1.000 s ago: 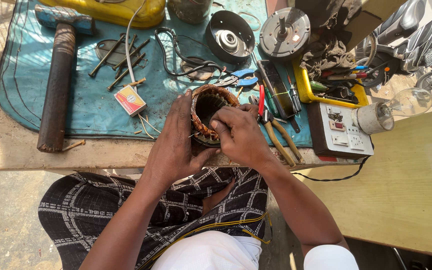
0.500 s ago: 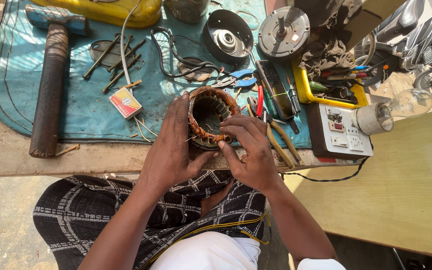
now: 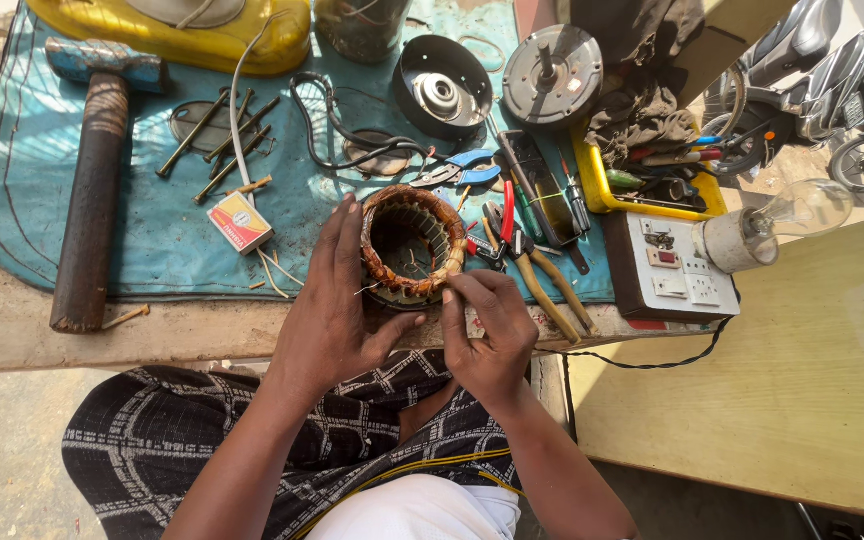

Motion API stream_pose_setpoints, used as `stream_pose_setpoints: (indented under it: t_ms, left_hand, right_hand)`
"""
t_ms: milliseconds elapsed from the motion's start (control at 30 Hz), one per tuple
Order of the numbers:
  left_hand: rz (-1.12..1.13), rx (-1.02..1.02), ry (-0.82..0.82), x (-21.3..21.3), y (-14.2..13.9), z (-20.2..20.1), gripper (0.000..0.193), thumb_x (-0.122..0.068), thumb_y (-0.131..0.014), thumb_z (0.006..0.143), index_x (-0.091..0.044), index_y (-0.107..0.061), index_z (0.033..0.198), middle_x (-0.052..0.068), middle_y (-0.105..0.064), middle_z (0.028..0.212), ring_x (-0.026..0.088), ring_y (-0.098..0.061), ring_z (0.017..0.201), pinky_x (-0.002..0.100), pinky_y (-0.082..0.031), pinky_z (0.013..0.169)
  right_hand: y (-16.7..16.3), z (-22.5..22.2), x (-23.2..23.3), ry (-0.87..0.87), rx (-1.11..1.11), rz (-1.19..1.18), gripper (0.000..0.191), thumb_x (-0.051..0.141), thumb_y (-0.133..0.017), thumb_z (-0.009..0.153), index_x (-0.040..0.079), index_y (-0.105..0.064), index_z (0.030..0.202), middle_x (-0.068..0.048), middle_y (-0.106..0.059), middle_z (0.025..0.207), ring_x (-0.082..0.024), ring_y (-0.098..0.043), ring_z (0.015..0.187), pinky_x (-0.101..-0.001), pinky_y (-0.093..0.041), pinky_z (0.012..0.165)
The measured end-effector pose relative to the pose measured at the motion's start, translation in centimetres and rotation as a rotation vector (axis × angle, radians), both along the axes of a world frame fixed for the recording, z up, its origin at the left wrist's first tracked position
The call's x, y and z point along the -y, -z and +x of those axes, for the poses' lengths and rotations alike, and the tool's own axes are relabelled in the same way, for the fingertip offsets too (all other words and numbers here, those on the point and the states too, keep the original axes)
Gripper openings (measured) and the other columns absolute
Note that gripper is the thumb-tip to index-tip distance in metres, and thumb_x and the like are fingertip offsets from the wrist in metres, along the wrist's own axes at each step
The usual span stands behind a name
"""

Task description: The person sits at a low outdoor workbench rewinding an electric motor stator. They strip and position insulated wire, feed the wire into the stator slots by hand, press the windings into place, and use pliers to cut and adjust the wire ends.

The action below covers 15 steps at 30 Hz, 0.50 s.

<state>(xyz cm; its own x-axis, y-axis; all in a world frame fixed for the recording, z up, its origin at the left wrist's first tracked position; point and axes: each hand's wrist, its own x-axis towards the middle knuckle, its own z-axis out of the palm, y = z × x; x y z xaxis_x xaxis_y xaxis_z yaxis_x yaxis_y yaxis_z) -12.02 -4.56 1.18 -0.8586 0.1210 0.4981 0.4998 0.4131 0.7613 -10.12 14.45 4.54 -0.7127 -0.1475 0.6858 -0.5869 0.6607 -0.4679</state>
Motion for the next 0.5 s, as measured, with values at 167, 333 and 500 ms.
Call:
stream_pose_setpoints:
  t_ms: [167,333,500]
  left_hand:
    - [-0.037,-0.208,-0.109,-0.1,-2.5,1.1,0.108,-0.043,-0.083,0.077,-0.002,-0.023,0.157,0.032,-0.02,0.162,0.06,-0.02,0.15,0.065,-0.026,0.12]
    - [-0.19,-0.259,-0.1,-0.5,-5.3,1.0,0.059,-0.019,-0.073,0.088,-0.003,-0.053,0.141,0.021,-0.049,0.149,0.051,-0.034,0.149,0.057,-0.035,0.12]
    - [-0.524,-0.095,0.17,-0.7,-8.0,-2.7,0.047,-0.002,-0.07,0.067,-0.003,-0.069,0.113,0.016,-0.07,0.113,0.038,-0.056,0.126,0.049,-0.046,0.103]
  right_hand:
    - [-0.3,-0.5,-0.3,-0.006,0.088,0.048,0.025,-0.005,-0.064,0.091,0.0,-0.068,0.115,-0.013,-0.066,0.105,-0.025,-0.07,0.091,-0.0353,-0.057,0.075]
    - [0.9,-0.6,-0.5,-0.1,0.168,-0.106,0.021,-0.004,-0.057,0.099,0.0,-0.066,0.117,-0.012,-0.062,0.109,-0.019,-0.065,0.093,-0.0307,-0.055,0.078]
    - [3.1,-1.1,-1.3,-0.353,0.395,-0.659,0.013,-0.005,-0.054,0.105,-0.002,-0.061,0.116,-0.008,-0.058,0.116,-0.011,-0.056,0.097,-0.0266,-0.049,0.083]
